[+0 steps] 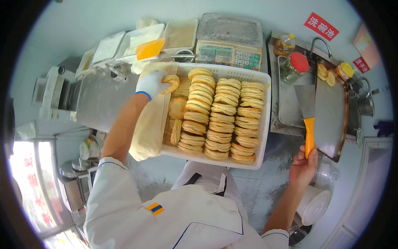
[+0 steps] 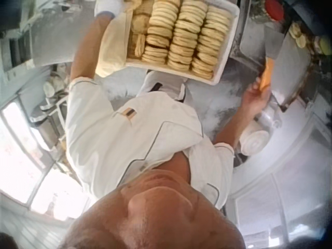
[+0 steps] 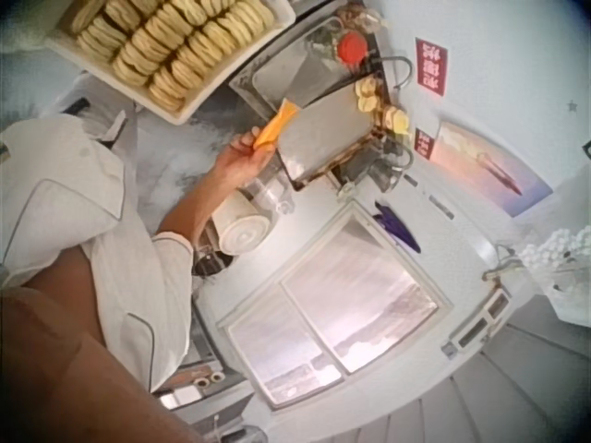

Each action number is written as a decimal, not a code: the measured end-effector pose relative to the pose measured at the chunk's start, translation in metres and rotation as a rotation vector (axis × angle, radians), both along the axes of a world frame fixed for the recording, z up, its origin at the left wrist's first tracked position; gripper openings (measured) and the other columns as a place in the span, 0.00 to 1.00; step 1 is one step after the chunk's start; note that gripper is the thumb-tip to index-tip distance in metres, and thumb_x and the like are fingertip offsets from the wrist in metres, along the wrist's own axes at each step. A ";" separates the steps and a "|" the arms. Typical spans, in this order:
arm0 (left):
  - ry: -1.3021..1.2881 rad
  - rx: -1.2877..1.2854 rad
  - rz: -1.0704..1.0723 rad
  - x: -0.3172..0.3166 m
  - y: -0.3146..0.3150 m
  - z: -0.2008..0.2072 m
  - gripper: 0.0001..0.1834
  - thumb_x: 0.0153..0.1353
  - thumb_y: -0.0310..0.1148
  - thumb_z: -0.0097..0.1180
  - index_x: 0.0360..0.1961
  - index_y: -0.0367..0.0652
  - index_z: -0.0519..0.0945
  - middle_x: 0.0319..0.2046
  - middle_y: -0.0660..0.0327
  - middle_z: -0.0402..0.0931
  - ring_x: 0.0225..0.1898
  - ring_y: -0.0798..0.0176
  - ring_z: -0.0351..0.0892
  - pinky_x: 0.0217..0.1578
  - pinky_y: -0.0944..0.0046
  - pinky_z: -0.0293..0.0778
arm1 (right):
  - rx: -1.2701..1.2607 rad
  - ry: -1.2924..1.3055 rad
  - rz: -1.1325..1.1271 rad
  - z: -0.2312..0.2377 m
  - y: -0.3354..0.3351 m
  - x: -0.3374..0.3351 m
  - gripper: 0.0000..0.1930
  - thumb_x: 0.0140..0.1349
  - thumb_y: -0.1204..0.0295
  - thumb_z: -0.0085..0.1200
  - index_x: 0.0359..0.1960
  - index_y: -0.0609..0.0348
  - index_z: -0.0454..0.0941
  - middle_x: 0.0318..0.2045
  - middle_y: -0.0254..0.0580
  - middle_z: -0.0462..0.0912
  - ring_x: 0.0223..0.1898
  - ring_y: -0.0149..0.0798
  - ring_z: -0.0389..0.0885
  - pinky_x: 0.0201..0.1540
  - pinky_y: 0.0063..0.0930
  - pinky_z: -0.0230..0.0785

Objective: The person uses a metal spatula to transfer round baked buns from a tray onto a white bin, stacking them in neat rows. After stacking, the person carries the bin to a display area, then returns to the sink to wash and dry their hands.

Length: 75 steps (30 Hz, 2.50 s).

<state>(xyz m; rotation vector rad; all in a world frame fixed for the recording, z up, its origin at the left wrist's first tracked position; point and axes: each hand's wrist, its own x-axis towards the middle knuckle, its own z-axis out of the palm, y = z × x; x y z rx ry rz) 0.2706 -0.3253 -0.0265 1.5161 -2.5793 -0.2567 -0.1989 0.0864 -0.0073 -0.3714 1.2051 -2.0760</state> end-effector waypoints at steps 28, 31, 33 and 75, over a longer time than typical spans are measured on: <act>0.436 0.014 -0.270 -0.026 -0.065 -0.080 0.21 0.57 0.30 0.65 0.53 0.42 0.83 0.52 0.49 0.79 0.55 0.42 0.78 0.57 0.52 0.76 | 0.043 0.007 -0.240 0.007 0.002 0.116 0.21 0.77 0.60 0.52 0.65 0.57 0.70 0.41 0.43 0.83 0.31 0.27 0.75 0.29 0.20 0.68; 0.436 -0.011 -0.291 -0.030 -0.062 -0.080 0.22 0.57 0.28 0.65 0.54 0.40 0.82 0.52 0.48 0.79 0.56 0.42 0.78 0.57 0.53 0.76 | 0.061 0.017 -0.244 0.007 -0.001 0.118 0.21 0.77 0.60 0.52 0.65 0.58 0.70 0.41 0.43 0.83 0.31 0.27 0.75 0.30 0.20 0.68; 0.429 -0.033 -0.294 -0.033 -0.057 -0.079 0.22 0.58 0.29 0.66 0.55 0.41 0.81 0.52 0.49 0.79 0.56 0.42 0.78 0.57 0.53 0.76 | 0.090 0.001 -0.247 0.007 -0.003 0.119 0.21 0.77 0.60 0.52 0.65 0.58 0.70 0.41 0.43 0.83 0.31 0.27 0.76 0.30 0.20 0.69; 0.137 0.441 -0.193 0.010 -0.031 -0.054 0.30 0.50 0.44 0.73 0.52 0.38 0.84 0.45 0.45 0.85 0.49 0.45 0.84 0.52 0.54 0.78 | 0.063 0.000 -0.188 -0.003 -0.009 0.142 0.21 0.76 0.60 0.55 0.63 0.57 0.72 0.39 0.39 0.84 0.29 0.25 0.77 0.28 0.18 0.68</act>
